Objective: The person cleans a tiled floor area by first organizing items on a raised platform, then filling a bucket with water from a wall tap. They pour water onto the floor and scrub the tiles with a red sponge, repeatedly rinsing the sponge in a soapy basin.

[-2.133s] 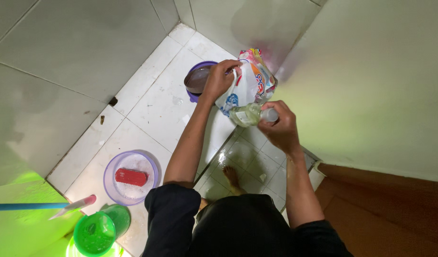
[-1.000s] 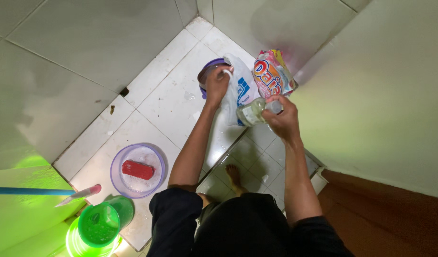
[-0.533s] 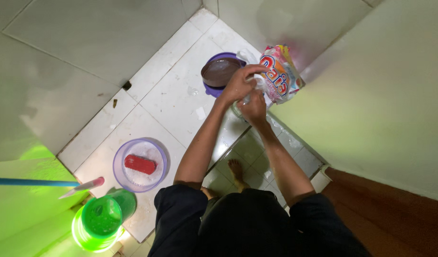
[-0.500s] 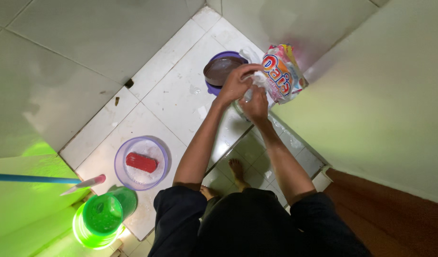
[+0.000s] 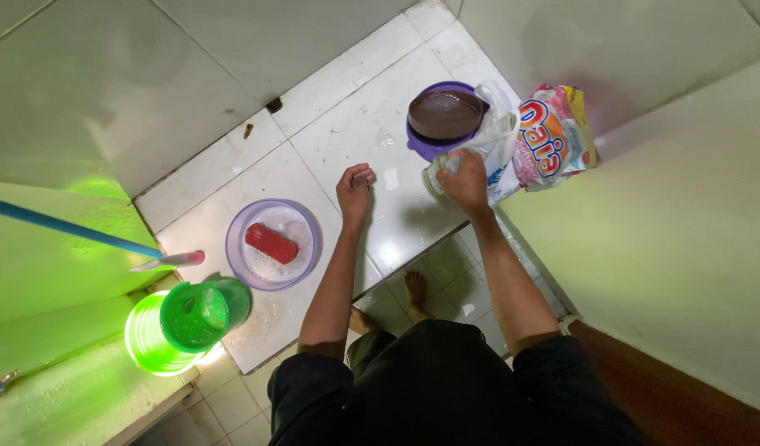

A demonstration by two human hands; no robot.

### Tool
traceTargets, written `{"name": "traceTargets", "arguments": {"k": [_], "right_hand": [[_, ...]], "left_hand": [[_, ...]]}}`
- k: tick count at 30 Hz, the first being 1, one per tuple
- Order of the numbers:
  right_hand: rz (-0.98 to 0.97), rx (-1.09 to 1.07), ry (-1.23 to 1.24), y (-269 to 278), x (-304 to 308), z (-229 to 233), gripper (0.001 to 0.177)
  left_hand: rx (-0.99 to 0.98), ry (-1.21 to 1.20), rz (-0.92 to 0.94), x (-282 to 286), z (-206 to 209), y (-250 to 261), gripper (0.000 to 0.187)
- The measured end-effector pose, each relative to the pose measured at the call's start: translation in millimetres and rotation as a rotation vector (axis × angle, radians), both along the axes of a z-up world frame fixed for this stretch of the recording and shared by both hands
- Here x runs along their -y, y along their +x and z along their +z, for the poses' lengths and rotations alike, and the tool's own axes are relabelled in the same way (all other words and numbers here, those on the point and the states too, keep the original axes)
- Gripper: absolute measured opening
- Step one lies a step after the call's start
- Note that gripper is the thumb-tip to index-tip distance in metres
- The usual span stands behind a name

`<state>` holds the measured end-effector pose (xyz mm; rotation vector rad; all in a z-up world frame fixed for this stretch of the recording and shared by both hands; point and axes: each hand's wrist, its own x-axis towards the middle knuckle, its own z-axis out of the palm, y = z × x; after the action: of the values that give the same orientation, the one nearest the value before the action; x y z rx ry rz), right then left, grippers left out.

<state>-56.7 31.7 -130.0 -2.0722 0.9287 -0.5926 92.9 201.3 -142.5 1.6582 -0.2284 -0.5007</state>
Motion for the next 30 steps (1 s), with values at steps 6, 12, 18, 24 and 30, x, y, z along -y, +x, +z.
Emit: {"name": "traceTargets", "arguments": {"k": [6, 12, 18, 24, 30], "right_hand": [[0.001, -0.123, 0.004, 7, -16, 18, 0.033], [-0.06, -0.231, -0.105, 12, -44, 56, 0.048], [-0.197, -0.02, -0.375, 10, -85, 71, 0.047], [0.04, -0.133, 0.043, 59, -122, -40, 0.022], [0.004, -0.425, 0.048, 90, -107, -85, 0.032]], "left_hand": [[-0.129, -0.05, 0.071, -37, -7, -22, 0.02], [-0.206, -0.151, 0.14, -72, 14, -31, 0.019], [-0.128, -0.201, 0.279, -134, 45, -21, 0.021], [0.258, 0.047, 0.498, -197, 53, -9, 0.02], [0.399, 0.152, 0.526, -219, 56, -5, 0.021]]}}
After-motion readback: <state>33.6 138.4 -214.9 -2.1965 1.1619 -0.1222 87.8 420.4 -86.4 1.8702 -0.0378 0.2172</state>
